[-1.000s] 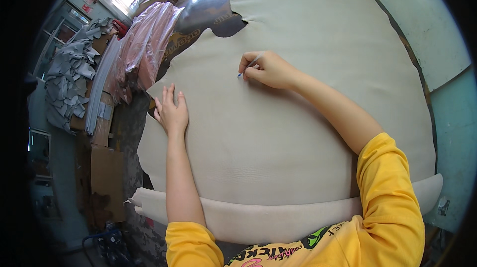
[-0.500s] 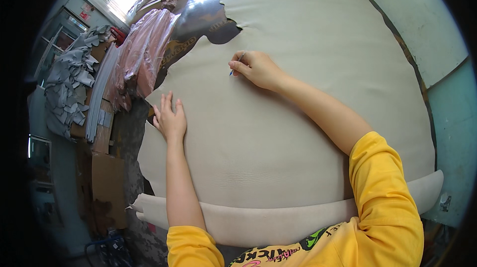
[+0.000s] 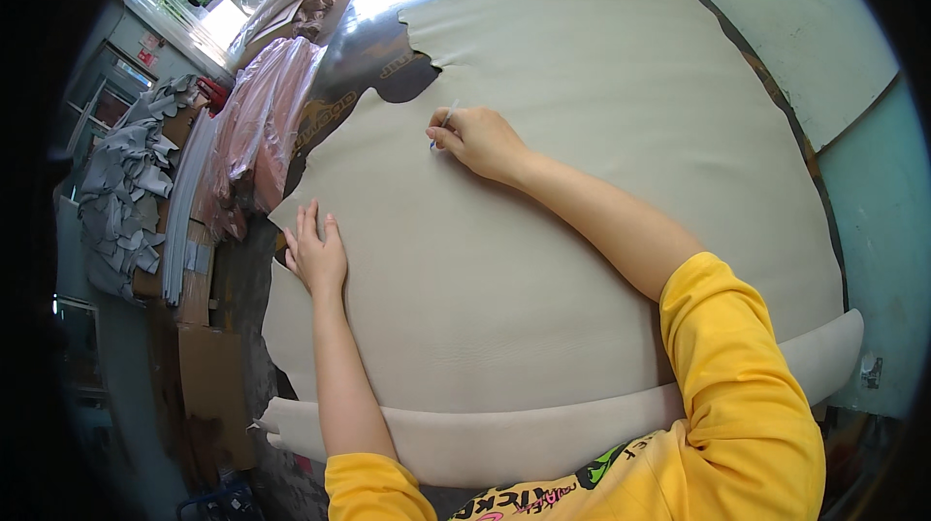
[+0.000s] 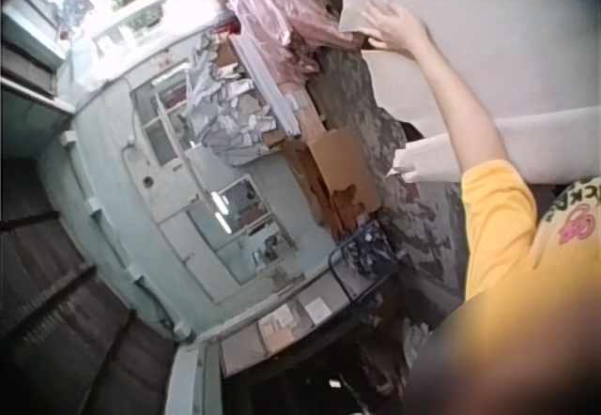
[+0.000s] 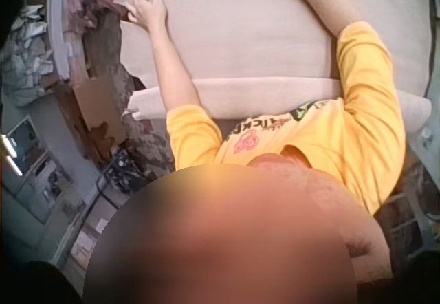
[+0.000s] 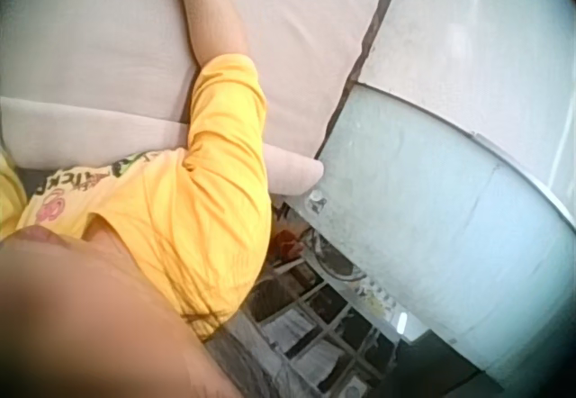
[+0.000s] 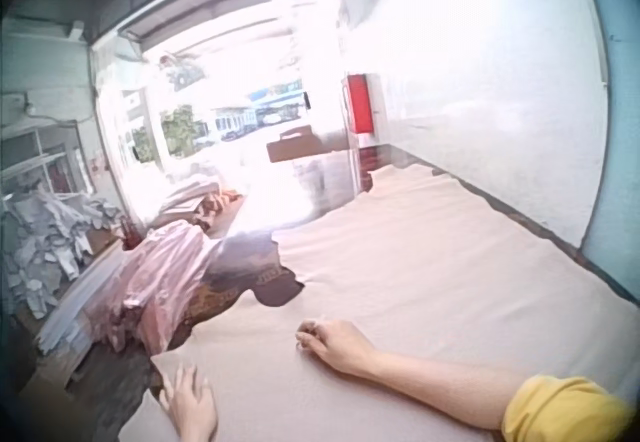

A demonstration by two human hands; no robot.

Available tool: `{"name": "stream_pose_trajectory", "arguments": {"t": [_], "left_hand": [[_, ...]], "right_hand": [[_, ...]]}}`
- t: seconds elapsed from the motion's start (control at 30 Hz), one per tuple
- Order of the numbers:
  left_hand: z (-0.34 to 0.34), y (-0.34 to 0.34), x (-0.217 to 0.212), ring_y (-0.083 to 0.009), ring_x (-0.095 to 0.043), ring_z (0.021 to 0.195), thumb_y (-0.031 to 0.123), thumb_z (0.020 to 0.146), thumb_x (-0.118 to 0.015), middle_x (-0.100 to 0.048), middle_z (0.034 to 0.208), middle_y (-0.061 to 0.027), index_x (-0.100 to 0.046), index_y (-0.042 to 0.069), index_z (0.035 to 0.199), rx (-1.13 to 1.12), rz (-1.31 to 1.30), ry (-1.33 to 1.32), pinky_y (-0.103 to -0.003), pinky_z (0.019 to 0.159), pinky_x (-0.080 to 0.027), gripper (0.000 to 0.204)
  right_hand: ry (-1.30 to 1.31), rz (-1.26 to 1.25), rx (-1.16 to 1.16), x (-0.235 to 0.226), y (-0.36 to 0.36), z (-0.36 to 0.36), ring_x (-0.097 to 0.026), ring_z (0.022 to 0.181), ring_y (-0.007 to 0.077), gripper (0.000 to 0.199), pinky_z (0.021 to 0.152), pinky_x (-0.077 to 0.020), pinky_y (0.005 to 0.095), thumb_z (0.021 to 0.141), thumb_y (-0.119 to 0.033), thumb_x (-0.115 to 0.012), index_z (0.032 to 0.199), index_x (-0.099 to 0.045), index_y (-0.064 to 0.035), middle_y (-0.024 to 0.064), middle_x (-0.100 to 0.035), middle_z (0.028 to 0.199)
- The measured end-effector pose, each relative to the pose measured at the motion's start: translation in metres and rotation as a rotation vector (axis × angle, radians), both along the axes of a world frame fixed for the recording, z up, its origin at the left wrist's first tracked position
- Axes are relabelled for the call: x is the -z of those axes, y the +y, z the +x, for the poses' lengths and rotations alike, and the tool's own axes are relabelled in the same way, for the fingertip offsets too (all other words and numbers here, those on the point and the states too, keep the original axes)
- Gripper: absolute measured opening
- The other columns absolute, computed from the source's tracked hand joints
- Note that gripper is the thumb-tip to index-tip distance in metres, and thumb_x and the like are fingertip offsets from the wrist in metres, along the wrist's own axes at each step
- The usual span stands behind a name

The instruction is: The person marks a large sheet of beige fabric with a blue pen while smoothing it on a worktable. They repeatedly lift and reposition the fabric to continue marking different areas. A smartphone is briefly held in the left hand but not used.

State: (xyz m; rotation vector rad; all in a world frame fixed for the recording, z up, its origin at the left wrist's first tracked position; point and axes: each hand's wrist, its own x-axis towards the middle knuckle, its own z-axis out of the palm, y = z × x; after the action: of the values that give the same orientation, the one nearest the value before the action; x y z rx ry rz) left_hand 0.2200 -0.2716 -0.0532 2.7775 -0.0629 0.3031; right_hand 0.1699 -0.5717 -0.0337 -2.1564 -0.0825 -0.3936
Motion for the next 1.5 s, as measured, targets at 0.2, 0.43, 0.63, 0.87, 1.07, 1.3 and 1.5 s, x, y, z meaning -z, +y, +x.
{"name": "stream_pose_trajectory", "arguments": {"t": [0.2,0.43,0.63,0.87,1.07,1.3,1.5], "left_hand": [[0.000,0.002,0.001,-0.0346,-0.022,0.152,0.039,0.100,-0.051,-0.039,0.160,-0.0014,-0.052,0.024,0.147,0.003,0.012,-0.003,-0.053,0.122,-0.013,0.049],[0.001,0.002,0.001,-0.0352,-0.022,0.152,0.039,0.100,-0.051,-0.039,0.160,-0.0022,-0.051,0.022,0.147,0.009,0.000,-0.005,-0.054,0.121,-0.014,0.050],[0.001,0.001,0.002,-0.0356,-0.022,0.152,0.038,0.100,-0.052,-0.039,0.160,-0.0039,-0.051,0.022,0.147,0.009,0.001,-0.019,-0.054,0.121,-0.014,0.050],[-0.001,0.001,0.000,-0.0365,-0.023,0.151,0.038,0.100,-0.052,-0.040,0.160,-0.0048,-0.052,0.022,0.147,0.014,-0.005,-0.021,-0.055,0.121,-0.015,0.050],[0.000,0.002,0.004,-0.0369,-0.023,0.151,0.038,0.100,-0.052,-0.040,0.160,-0.0047,-0.052,0.022,0.147,0.023,-0.007,-0.029,-0.055,0.121,-0.014,0.050],[-0.001,0.000,0.000,-0.0366,-0.023,0.151,0.038,0.099,-0.052,-0.040,0.160,-0.0046,-0.052,0.021,0.146,0.013,-0.015,-0.018,-0.055,0.121,-0.014,0.050],[-0.002,0.001,0.001,-0.0363,-0.023,0.151,0.038,0.100,-0.052,-0.040,0.159,-0.0045,-0.052,0.021,0.147,0.024,-0.014,-0.024,-0.055,0.121,-0.013,0.050]], "right_hand": [[0.040,-0.018,0.306,-0.001,-0.070,0.003,-0.071,0.082,0.0216,0.028,0.078,-0.0524,0.0351,0.101,-0.028,-0.055,0.105,-0.069,-0.0040,0.0114,-0.074,0.085],[-0.008,0.135,0.239,0.011,-0.101,0.014,-0.070,0.081,0.0183,0.029,0.079,-0.0507,0.0308,0.102,-0.029,-0.055,0.101,-0.069,-0.0038,0.0085,-0.073,0.083],[-0.026,-0.041,0.302,0.011,-0.132,0.034,-0.070,0.081,0.0202,0.029,0.079,-0.0509,0.0325,0.101,-0.029,-0.056,0.101,-0.070,-0.0036,0.0087,-0.074,0.085],[-0.031,0.032,0.394,0.011,-0.148,0.070,-0.070,0.086,0.0155,0.031,0.080,-0.0517,0.0293,0.104,-0.026,-0.054,0.102,-0.070,0.0003,0.0106,-0.075,0.091],[-0.033,-0.051,0.233,0.013,-0.120,0.035,-0.071,0.084,0.0181,0.032,0.080,-0.0514,0.0314,0.102,-0.027,-0.053,0.098,-0.071,-0.0006,0.0118,-0.074,0.086],[-0.045,0.045,0.347,0.009,-0.129,0.055,-0.072,0.084,0.0200,0.031,0.080,-0.0519,0.0317,0.102,-0.026,-0.052,0.099,-0.071,-0.0009,0.0117,-0.074,0.089],[-0.005,-0.107,0.284,0.004,-0.111,0.029,-0.072,0.085,0.0195,0.032,0.081,-0.0522,0.0317,0.102,-0.026,-0.052,0.099,-0.071,-0.0004,0.0103,-0.075,0.089]]}}
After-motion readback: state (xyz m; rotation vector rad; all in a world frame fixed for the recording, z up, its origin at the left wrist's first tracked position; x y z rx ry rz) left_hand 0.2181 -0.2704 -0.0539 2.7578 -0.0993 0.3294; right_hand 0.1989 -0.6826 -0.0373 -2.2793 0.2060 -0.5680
